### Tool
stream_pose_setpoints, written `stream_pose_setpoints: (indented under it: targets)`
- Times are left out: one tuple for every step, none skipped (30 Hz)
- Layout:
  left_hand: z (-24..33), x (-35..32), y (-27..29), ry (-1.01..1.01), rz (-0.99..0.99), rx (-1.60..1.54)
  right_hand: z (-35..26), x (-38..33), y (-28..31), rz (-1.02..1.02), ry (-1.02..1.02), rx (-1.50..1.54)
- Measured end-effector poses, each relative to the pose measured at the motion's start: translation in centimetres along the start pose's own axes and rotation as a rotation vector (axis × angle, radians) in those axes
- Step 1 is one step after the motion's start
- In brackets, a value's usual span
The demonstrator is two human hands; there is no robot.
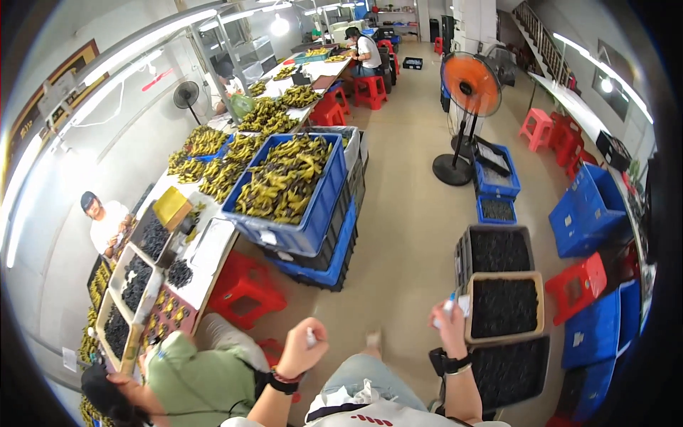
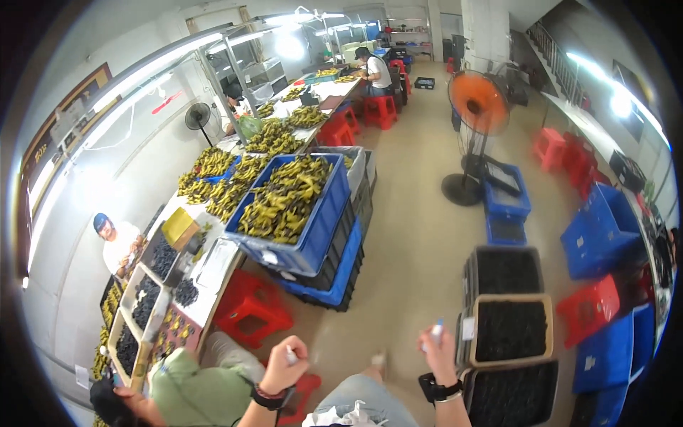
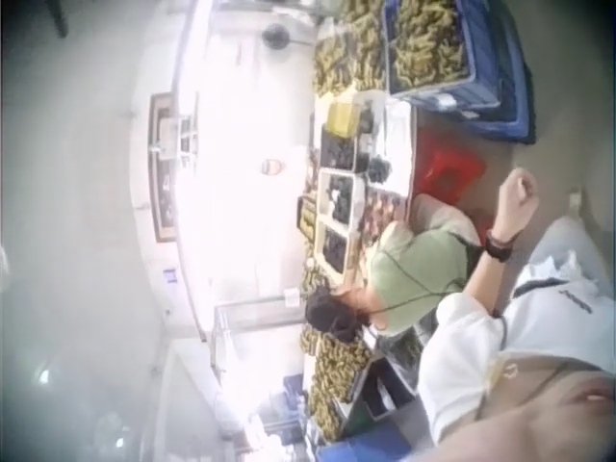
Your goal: Assembling and inspecting small plastic figures in a manufacturing workshop.
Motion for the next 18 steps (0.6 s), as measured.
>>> stream_pose_setpoints:
  targets:
    - [-2.1,2.8,0.4,0.077,0.048,-0.032,-1.1,3.1,-0.6,0.0,0.004,-0.005]
    - [-4.6,5.6,0.2,0.152,0.093,-0.065,-2.4,6.1,-1.4,-0.078,0.049,-0.181]
    - [-6.7,8.6,0.2,0.183,0.149,-0.109,-3.6,9.8,-2.8,-0.156,0.102,-0.35]
    - [-8.4,12.1,-0.1,0.176,0.191,-0.138,-4.2,13.2,-2.9,-0.148,0.116,-0.349]
    - [-9.9,16.0,-0.5,0.166,0.19,-0.148,-3.6,16.4,-2.1,-0.136,0.088,-0.413]
    - [-11.0,20.0,-1.2,0.163,0.195,-0.163,-3.6,19.8,-1.2,-0.125,0.055,-0.483]
    - [-10.3,24.5,-1.9,0.106,0.202,-0.143,-4.1,22.5,-0.1,-0.063,-0.002,-0.438]
    - [-9.3,28.8,-2.6,0.134,0.16,-0.144,-4.6,24.1,1.3,-0.054,-0.014,-0.447]
    - [-9.6,33.5,-3.4,0.109,0.123,-0.169,-5.5,26.8,3.1,0.028,-0.08,-0.387]
    - [-10.2,37.6,-4.3,0.093,0.091,-0.191,-6.8,29.6,4.3,0.102,-0.154,-0.326]
    - [-10.7,41.9,-5.3,0.086,0.091,-0.196,-8.8,32.3,5.4,0.163,-0.189,-0.292]
    - [-11.3,46.9,-6.6,0.07,0.059,-0.213,-10.9,35.3,6.3,0.231,-0.216,-0.245]
    - [-12.3,51.4,-7.7,0.061,0.024,-0.226,-12.0,38.4,7.5,0.291,-0.218,-0.212]
    - [-13.3,55.6,-9.0,0.029,-0.019,-0.221,-12.9,41.6,9.0,0.349,-0.22,-0.177]
    - [-14.6,59.9,-10.3,-0.023,-0.063,-0.174,-13.8,45.0,10.3,0.407,-0.193,-0.191]
    - [-15.8,63.8,-11.8,-0.069,-0.1,-0.129,-14.2,48.6,12.2,0.475,-0.22,-0.225]
    - [-17.2,67.7,-13.0,-0.117,-0.122,-0.105,-14.2,52.4,13.4,0.5,-0.225,-0.167]
    - [-17.5,71.3,-14.3,-0.118,-0.174,-0.054,-14.8,55.6,14.4,0.526,-0.234,-0.114]
Point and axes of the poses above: each hand's wrist, its own x-axis towards the middle knuckle, its own y-axis out of the back of the hand, z = x × y, the point moved 4 cm from there along x, towards the middle knuckle, and after that the axes turned 12 degrees about -y, right-handed, at the moved point
